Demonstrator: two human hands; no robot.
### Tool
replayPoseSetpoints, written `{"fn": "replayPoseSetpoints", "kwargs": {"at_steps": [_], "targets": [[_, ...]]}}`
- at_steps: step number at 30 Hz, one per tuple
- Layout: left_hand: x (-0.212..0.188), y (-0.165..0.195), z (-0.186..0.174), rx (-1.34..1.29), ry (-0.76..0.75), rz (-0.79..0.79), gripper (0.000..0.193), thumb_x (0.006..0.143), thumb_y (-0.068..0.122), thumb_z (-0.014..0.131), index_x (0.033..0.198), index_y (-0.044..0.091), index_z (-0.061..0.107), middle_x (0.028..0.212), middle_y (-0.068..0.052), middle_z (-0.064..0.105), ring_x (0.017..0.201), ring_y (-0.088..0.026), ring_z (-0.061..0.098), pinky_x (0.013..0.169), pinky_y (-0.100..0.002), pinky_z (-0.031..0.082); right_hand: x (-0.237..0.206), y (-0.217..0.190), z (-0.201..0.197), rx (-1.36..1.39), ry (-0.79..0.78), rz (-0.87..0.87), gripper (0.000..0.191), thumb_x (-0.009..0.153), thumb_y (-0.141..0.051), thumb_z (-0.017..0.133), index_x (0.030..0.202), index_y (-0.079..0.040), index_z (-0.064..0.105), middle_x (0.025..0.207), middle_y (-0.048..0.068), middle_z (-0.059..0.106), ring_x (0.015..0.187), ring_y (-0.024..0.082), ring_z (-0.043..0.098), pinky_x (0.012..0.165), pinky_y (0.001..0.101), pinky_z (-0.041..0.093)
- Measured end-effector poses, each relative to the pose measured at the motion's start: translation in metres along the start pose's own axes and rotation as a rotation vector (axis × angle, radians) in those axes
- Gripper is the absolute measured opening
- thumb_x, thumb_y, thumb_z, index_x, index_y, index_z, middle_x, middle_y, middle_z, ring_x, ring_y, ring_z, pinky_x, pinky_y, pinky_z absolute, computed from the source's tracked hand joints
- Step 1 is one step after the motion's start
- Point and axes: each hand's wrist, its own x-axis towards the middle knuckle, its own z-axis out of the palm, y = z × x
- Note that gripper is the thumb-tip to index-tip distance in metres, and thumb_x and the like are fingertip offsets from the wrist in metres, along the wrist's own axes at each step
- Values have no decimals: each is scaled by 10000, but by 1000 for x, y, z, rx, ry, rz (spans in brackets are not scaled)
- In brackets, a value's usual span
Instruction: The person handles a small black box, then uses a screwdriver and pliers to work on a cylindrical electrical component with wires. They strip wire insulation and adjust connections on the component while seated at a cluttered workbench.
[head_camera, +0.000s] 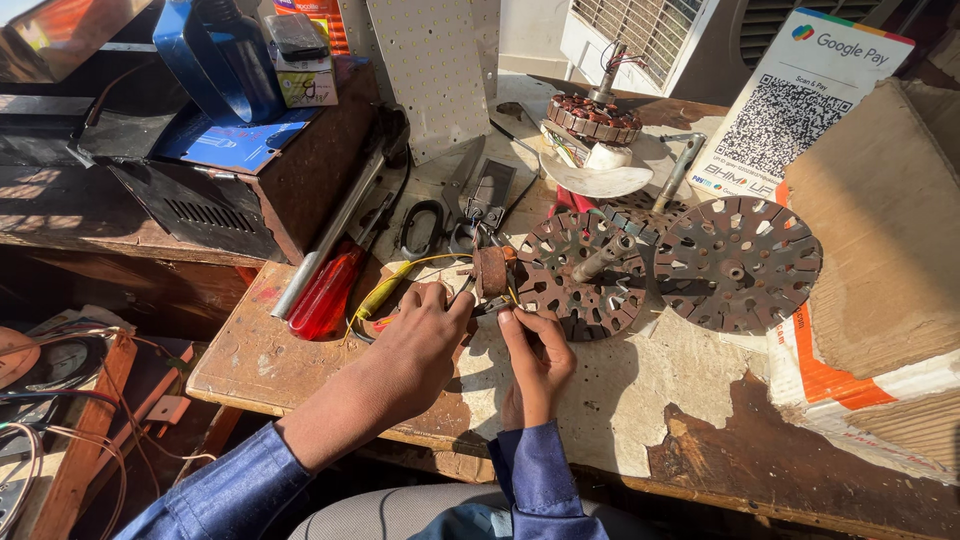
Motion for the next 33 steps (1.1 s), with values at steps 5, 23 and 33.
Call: {"fn": "replayPoseSetpoints", "kwargs": {"at_steps": [5, 23, 33], "targets": [[1, 0, 4, 146, 20, 103, 533, 748, -41, 657, 1242, -123, 473, 1127, -267, 522, 1098, -399, 483, 1008, -496, 401, 0, -16, 2, 100, 40, 201, 136, 861, 26, 794, 995, 0, 789, 964, 5, 712, 820, 69, 626, 690, 209, 505], [5, 1, 14, 212, 58, 55, 526, 686, -29, 689, 1176, -113, 519, 1109, -250, 515, 1035, -372, 521, 893, -431, 474, 4, -49, 10, 318, 180, 527, 161, 884, -124, 780, 971, 11, 769, 732, -12, 596, 612, 51, 462, 545, 228, 358], [5, 5, 17, 221, 87, 19, 600, 669, 12, 723, 1211, -97, 487, 1094, -264, 513, 1035, -382, 514, 873, -438, 462, 2, -28, 4, 129, 73, 447, 151, 900, -123, 756, 1004, -13, 763, 819, -34, 669, 706, 36, 530, 614, 205, 399]]}}
